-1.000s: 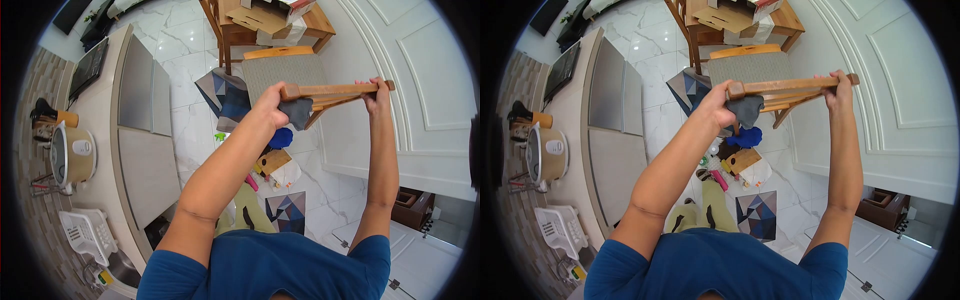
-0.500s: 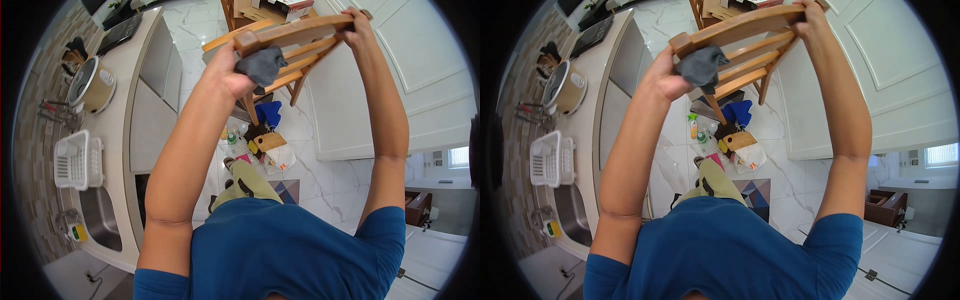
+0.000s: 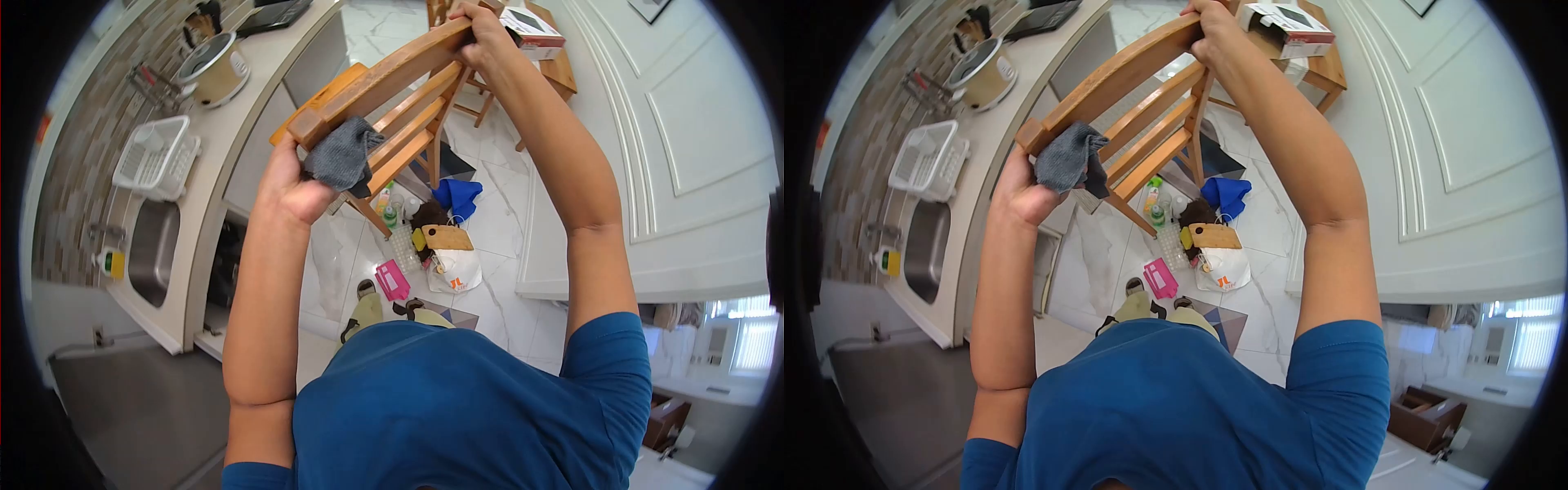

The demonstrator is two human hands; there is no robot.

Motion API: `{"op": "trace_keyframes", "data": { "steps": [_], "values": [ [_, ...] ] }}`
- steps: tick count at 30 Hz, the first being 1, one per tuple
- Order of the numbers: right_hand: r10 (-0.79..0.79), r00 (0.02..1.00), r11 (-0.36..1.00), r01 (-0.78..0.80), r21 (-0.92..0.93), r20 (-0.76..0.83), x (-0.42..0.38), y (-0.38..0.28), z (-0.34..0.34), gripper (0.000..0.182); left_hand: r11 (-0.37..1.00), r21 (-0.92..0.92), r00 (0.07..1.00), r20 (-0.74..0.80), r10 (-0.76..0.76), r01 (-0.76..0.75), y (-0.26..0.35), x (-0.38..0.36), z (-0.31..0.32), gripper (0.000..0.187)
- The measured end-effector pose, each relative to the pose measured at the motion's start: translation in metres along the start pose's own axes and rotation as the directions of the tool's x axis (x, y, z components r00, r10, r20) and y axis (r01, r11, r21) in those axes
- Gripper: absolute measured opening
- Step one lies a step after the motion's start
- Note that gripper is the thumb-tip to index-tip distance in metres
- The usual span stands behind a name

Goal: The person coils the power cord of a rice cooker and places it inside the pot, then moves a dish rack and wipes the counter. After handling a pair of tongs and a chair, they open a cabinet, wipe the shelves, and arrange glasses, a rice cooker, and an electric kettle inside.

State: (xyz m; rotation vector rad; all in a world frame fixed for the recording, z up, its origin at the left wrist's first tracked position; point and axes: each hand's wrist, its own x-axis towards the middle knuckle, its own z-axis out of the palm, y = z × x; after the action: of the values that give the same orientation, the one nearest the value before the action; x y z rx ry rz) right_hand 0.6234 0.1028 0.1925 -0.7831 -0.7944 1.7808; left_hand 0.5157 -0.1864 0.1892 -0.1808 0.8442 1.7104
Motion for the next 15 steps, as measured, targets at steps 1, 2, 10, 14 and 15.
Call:
{"op": "trace_keyframes", "data": {
  "steps": [1,2,10,14,15],
  "values": [
    [0.039,0.997,0.999,-0.037,0.031,-0.064,-0.010,0.005,0.007,0.012,1.000,-0.017,1.000,-0.019,0.022,-0.022,-0.007,-0.009,-0.006,0.043],
    [0.100,0.995,0.995,-0.100,0.027,0.002,-0.015,0.010,0.011,0.012,0.997,-0.039,0.997,-0.045,0.069,-0.071,-0.013,-0.016,-0.011,0.043],
    [0.286,0.929,0.958,-0.272,-0.090,0.233,-0.060,0.058,0.054,0.020,0.947,-0.147,0.954,-0.135,0.267,-0.286,-0.040,-0.077,-0.063,0.041],
    [0.338,0.919,0.940,-0.321,-0.112,0.205,-0.074,0.095,0.075,0.017,0.907,-0.238,0.935,-0.163,0.315,-0.347,-0.046,-0.099,-0.089,0.039],
    [0.358,0.906,0.933,-0.337,-0.126,0.225,-0.072,0.111,0.077,0.017,0.896,-0.236,0.920,-0.210,0.332,-0.377,-0.049,-0.107,-0.094,0.039]
  ]
}}
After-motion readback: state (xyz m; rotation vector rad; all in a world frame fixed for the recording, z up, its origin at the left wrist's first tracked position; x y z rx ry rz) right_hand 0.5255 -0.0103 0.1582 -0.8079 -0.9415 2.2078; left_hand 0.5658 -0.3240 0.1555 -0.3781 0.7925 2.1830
